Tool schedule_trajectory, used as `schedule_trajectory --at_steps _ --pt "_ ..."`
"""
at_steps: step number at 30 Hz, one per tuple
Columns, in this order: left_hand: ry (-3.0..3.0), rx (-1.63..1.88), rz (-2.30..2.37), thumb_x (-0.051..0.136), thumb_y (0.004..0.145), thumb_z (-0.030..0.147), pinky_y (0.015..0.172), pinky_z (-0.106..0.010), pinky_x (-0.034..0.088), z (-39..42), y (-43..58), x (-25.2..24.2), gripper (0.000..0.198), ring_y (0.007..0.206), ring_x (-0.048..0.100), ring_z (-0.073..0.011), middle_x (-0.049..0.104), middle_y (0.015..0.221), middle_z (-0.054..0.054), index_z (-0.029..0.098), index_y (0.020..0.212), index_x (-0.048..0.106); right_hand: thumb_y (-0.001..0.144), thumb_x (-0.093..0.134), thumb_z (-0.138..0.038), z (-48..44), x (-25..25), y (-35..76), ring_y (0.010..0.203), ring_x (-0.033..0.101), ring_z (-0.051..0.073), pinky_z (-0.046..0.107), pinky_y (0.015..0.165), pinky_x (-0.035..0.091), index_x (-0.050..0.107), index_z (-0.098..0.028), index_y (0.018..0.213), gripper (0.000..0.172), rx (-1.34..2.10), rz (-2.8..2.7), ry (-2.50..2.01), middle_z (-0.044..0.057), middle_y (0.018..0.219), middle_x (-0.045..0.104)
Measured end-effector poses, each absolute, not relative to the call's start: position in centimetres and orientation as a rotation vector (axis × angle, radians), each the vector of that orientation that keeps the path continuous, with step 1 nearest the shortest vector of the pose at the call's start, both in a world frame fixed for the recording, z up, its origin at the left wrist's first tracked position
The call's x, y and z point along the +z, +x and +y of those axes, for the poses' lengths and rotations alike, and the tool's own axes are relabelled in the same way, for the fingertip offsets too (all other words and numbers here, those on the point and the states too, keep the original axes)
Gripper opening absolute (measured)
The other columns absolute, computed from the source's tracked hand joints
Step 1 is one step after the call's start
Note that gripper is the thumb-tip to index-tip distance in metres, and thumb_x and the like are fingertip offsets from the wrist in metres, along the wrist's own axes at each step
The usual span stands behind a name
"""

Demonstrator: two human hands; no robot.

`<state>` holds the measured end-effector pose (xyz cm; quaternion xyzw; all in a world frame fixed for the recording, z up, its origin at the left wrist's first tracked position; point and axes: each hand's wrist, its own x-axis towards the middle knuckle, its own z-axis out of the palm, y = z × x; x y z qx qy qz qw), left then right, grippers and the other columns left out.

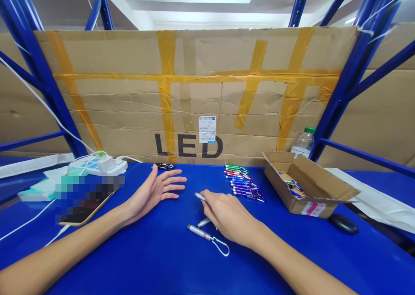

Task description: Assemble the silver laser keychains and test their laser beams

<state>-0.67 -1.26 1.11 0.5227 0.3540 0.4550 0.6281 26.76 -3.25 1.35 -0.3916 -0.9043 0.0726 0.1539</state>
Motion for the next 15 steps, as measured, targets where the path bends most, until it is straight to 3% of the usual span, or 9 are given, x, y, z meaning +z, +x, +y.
schedule_trajectory --at_steps 15 --pt "1.222 1.042 0.811 0.027 0.099 0.087 0.105 -0.049 0.049 -0.99 -0.89 0.76 0.091 0.134 0.062 -0.0377 0.065 0.150 -0.020 0.019 0.149 0.059 0.113 0.036 -0.025 -3.57 1.92 26.54 0.081 0.070 0.022 0.031 0.073 0.043 0.059 -0.022 0.118 0.024 0.181 -2.562 -1.135 0.006 0.098 0.075"
